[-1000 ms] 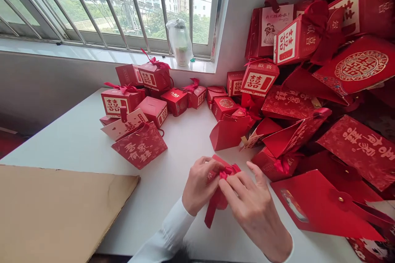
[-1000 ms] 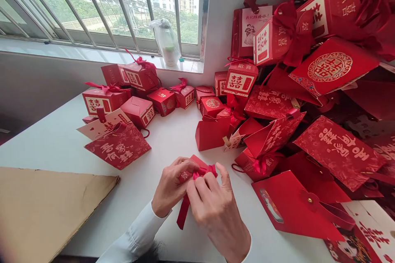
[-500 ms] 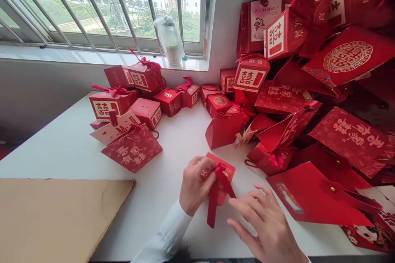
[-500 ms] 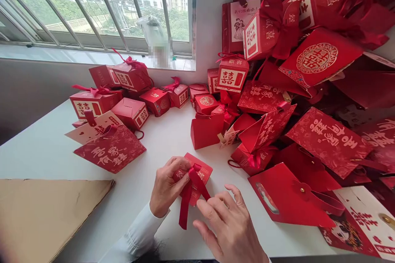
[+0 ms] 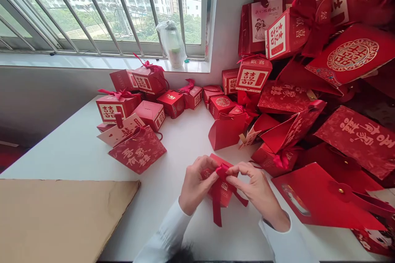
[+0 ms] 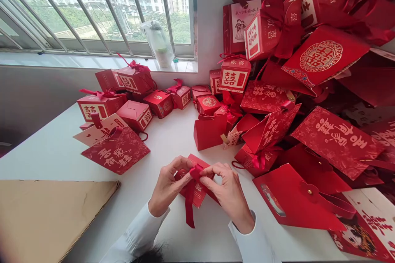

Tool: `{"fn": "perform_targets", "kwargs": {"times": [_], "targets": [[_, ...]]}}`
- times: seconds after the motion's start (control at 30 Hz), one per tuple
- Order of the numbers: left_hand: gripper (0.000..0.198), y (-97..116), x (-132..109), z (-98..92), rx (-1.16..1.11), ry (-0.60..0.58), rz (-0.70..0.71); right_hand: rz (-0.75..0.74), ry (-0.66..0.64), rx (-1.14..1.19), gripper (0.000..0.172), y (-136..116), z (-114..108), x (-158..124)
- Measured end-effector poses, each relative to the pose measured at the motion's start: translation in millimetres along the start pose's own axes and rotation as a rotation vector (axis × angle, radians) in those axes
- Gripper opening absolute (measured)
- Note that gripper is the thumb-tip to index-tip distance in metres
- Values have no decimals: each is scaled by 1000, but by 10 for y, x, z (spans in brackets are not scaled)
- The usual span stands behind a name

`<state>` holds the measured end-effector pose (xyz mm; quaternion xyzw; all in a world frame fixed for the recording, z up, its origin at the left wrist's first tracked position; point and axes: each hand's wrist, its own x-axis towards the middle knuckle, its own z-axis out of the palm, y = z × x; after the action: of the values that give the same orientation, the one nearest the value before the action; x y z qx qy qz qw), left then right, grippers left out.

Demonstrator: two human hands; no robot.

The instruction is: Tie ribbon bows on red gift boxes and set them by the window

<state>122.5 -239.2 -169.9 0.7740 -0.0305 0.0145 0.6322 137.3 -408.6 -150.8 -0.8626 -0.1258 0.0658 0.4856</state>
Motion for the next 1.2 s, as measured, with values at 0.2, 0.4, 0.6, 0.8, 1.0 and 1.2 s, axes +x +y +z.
{"fn": "perform_targets", "kwargs": {"times": [0.2,0.4,0.6,0.8,1.0,1.2], "targets": [[11,52,-5,-40,-51,-54,-18,-67,63,-100,13,-103,36,45],[22,175,-36,-193,-40,-166,5,-47,18,-70,15,-100,39,72],[22,139,-60,-168,75,-90,46,-61,11,-66,19,-90,29,87],[23,112,-74,-126,196,-23,129,-65,32,-73,16,-93,52,95],[30,130,-61,-129,153,-79,86,-103,44,-84,16,-84,64,95],[27,149,-78,-123,146,-68,36,-86,40,-70,15,-65,86,88]]}}
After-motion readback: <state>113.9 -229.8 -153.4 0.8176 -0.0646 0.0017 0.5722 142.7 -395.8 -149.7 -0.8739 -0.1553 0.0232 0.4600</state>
